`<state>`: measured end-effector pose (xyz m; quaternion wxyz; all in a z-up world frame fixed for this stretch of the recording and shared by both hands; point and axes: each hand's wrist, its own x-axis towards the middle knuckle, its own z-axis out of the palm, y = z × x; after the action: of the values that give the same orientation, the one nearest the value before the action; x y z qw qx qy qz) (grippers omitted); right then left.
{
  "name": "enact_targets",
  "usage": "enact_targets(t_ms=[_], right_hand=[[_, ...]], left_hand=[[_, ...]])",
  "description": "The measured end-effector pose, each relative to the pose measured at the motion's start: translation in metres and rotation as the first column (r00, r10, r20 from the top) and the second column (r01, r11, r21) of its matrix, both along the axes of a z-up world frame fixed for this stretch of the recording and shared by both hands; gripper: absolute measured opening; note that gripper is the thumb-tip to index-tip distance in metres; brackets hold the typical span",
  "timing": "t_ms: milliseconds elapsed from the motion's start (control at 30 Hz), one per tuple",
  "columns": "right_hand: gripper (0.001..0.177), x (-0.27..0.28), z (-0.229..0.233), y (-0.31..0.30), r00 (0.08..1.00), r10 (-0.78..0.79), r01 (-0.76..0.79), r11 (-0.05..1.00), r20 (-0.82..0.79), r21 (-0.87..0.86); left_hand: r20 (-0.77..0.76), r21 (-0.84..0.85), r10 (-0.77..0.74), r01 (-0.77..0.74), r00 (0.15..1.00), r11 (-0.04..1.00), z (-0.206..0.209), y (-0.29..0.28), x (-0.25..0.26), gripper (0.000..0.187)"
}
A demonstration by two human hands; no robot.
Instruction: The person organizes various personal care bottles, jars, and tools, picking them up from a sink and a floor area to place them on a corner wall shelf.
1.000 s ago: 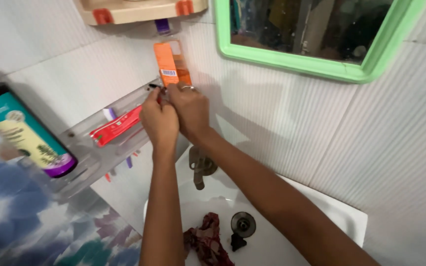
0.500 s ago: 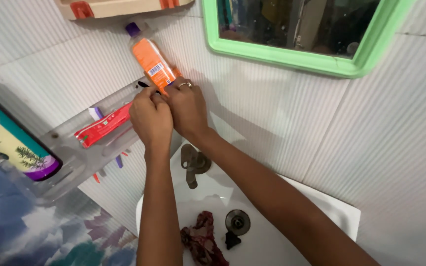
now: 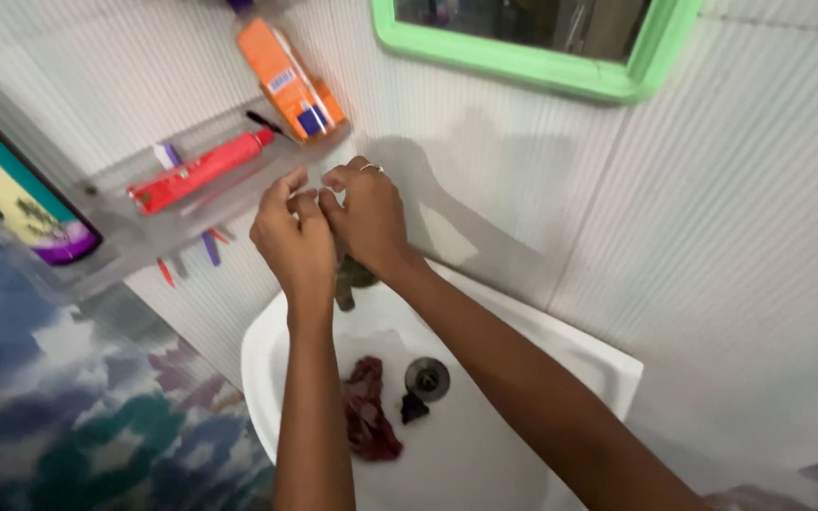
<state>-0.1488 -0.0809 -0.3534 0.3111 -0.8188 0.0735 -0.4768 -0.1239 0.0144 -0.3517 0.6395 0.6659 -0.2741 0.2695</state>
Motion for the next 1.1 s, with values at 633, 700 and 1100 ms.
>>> enact_targets(t_ms=[633,700,1100], right_hand=[[0.026,-0.083,-0.247,0.019,0.412,0.096,-0.183,0.983,-0.906,0.021],[0.023,-0.092,-0.262,0.026,0.356,0.109,-0.221,0.975,-0.928,0.029],[0.028,-0.071,-0.229,0.006,0.623,0.107,-0.052,0.994,-0.775,0.096]], left_hand=[[-0.777,0.05,-0.035,0.116,0.629,0.992,-0.241,0.005,-0.06,0.027],[-0.762,0.0,-0.082,0.126,0.642,0.992,-0.25,0.005,-0.06,0.027],[-0.729,0.042,-0.043,0.108,0.683,0.993,-0.209,0.019,-0.051,0.026]])
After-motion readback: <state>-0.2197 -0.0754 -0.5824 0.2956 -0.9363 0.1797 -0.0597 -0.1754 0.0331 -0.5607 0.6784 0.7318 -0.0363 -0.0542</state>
